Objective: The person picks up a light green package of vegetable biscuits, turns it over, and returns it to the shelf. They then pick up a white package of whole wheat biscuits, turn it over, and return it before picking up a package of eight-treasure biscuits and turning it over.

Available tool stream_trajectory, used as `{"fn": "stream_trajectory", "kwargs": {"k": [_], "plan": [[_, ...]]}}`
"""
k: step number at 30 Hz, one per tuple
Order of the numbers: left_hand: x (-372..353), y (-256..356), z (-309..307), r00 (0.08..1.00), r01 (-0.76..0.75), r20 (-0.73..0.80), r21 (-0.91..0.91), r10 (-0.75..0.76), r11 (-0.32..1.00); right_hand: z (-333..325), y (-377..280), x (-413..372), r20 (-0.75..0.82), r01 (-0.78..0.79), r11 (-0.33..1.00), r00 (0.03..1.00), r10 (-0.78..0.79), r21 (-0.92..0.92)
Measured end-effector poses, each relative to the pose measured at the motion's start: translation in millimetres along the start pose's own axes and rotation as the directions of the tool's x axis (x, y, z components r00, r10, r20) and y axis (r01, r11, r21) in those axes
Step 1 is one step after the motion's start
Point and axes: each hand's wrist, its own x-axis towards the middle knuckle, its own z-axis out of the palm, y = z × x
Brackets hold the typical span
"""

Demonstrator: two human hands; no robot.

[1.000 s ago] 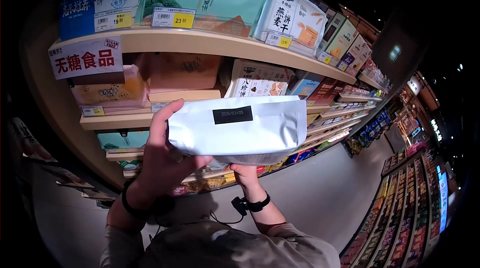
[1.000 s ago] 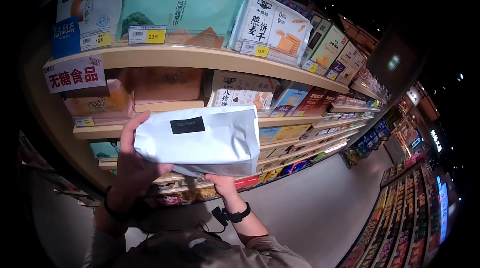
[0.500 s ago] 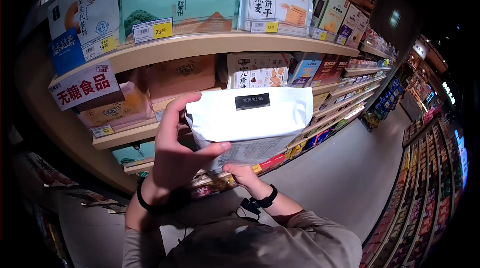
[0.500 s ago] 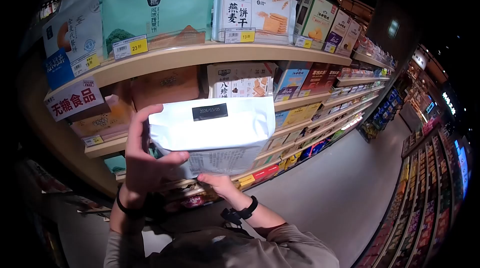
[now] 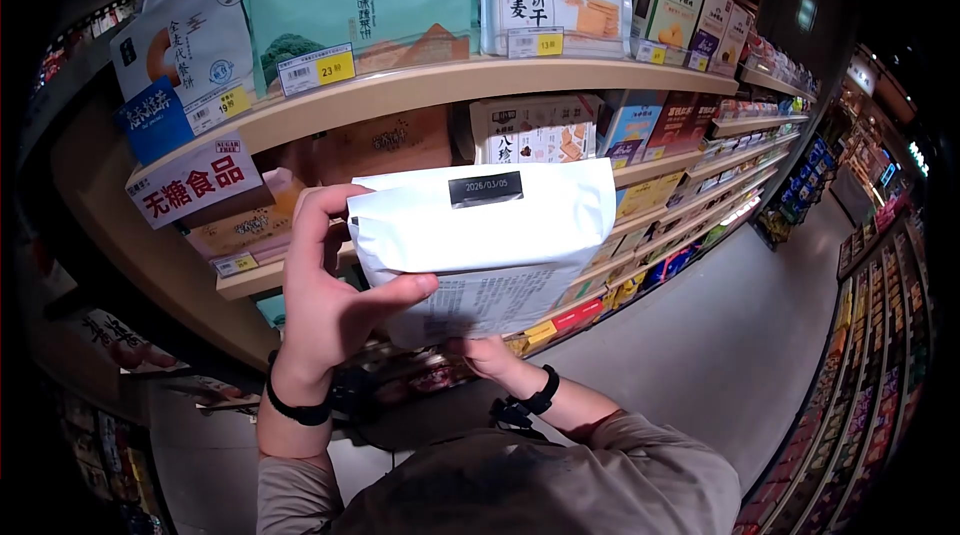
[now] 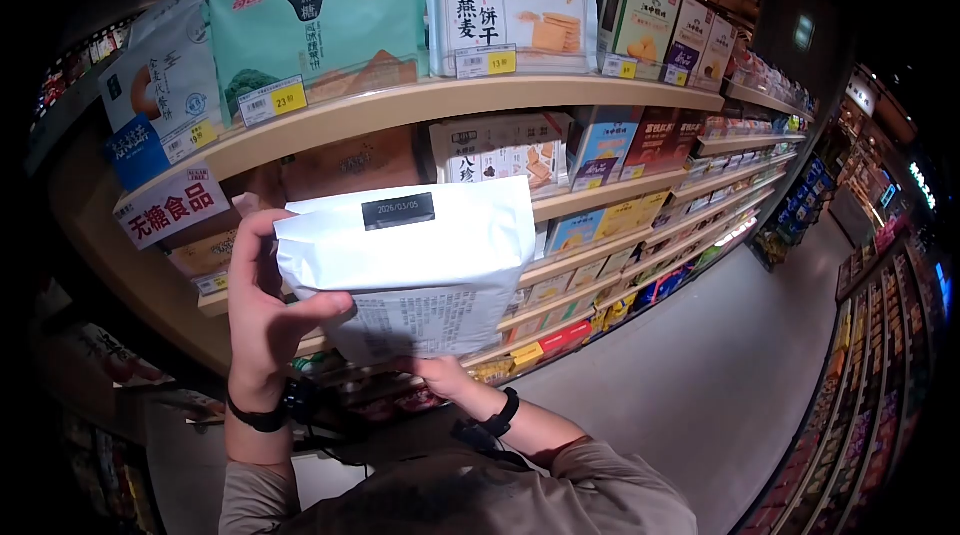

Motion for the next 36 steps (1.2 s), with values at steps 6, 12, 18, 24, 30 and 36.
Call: {"fn": "stream_trajectory", "kwargs": {"k": [6,12,18,24,30,36], "plan": [[-3.3,4.2,-1.4,0.999,-0.038,-0.028,0.058,0.040,0.998,6.5,-0.5,-0.1,0.013,0.005,1.000,1.000,-0.005,-0.012],[9.1,8.6,-4.8,0.996,-0.085,-0.022,0.110,0.087,0.990,10.8,-6.9,1.0,0.012,0.025,0.998,1.000,-0.024,-0.056],[16.5,9.6,-5.0,0.999,0.011,-0.049,-0.096,-0.016,0.995,19.5,-21.9,-0.4,0.032,0.089,0.993,0.996,-0.087,-0.081],[2.8,-8.4,-14.1,0.994,0.028,-0.097,-0.257,-0.055,0.966,2.0,-64.4,-3.4,0.082,0.298,0.905,0.955,-0.286,-0.305],[-32.1,-41.5,-25.1,0.965,0.161,-0.111,-0.471,-0.239,0.868,-14.8,-129.9,12.3,0.052,0.304,0.926,0.952,-0.301,-0.221],[-48.3,-58.2,-12.8,0.957,0.181,-0.107,-0.509,-0.271,0.842,-3.6,-185.1,33.1,0.058,0.273,0.916,0.962,-0.268,-0.293]]}}
